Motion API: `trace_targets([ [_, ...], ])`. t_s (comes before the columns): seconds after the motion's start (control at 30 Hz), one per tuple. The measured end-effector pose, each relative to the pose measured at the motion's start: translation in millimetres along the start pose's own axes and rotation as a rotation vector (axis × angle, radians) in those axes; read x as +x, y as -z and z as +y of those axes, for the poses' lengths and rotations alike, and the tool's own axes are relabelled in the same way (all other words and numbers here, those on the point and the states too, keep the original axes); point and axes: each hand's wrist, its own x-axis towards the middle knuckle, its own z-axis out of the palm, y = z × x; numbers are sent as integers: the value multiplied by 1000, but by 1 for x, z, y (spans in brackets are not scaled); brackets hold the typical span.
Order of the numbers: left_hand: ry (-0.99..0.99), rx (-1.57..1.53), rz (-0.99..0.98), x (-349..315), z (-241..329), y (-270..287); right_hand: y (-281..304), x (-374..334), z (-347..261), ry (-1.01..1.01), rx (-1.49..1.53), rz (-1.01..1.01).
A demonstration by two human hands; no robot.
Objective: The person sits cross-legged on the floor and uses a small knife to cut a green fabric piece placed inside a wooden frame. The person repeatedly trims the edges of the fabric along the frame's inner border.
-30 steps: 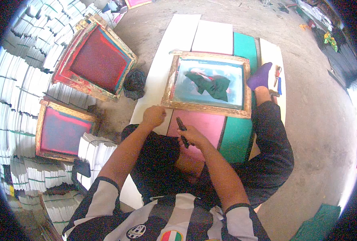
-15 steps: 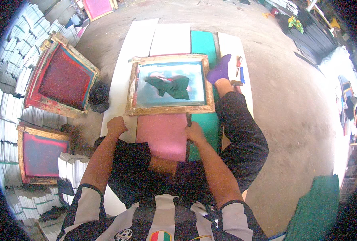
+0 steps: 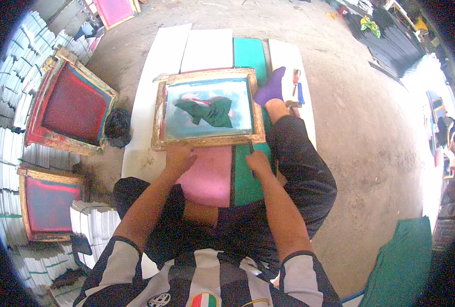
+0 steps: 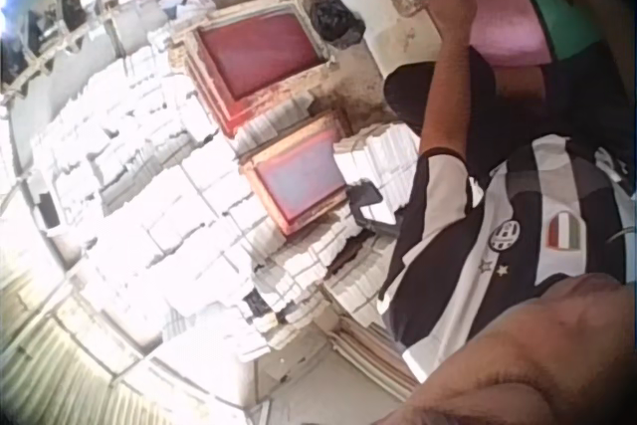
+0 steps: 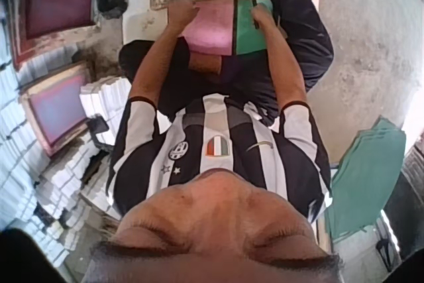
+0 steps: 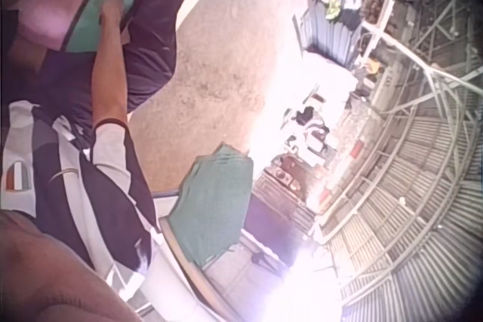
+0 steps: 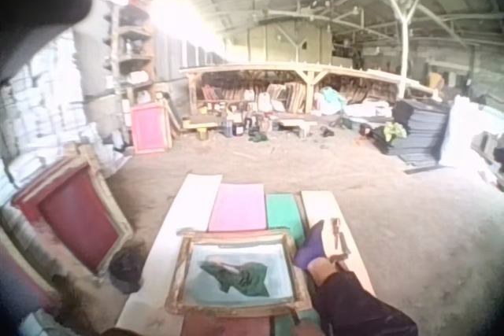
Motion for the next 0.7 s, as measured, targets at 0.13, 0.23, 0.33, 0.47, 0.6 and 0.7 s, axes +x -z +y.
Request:
trace_targets([
  [0.13, -83, 38, 103, 11, 12, -18, 0, 10, 0, -14, 9, 10],
  [0.23, -91, 62, 142, 19, 26, -15, 5, -7, -16, -55, 53, 8],
  [0.33, -110, 28, 162, 27, 38, -19, 1, -6, -14, -57, 26, 51],
  [0.47, -117, 5, 177, 33, 47, -28, -3, -21, -22, -53, -21, 119],
  [0.6, -132, -16, 207, 38, 47, -48, -24, 7, 10, 24, -79, 259],
  [0.7, -120, -46, 193, 39, 51, -46, -33, 22, 25, 27, -69, 288],
])
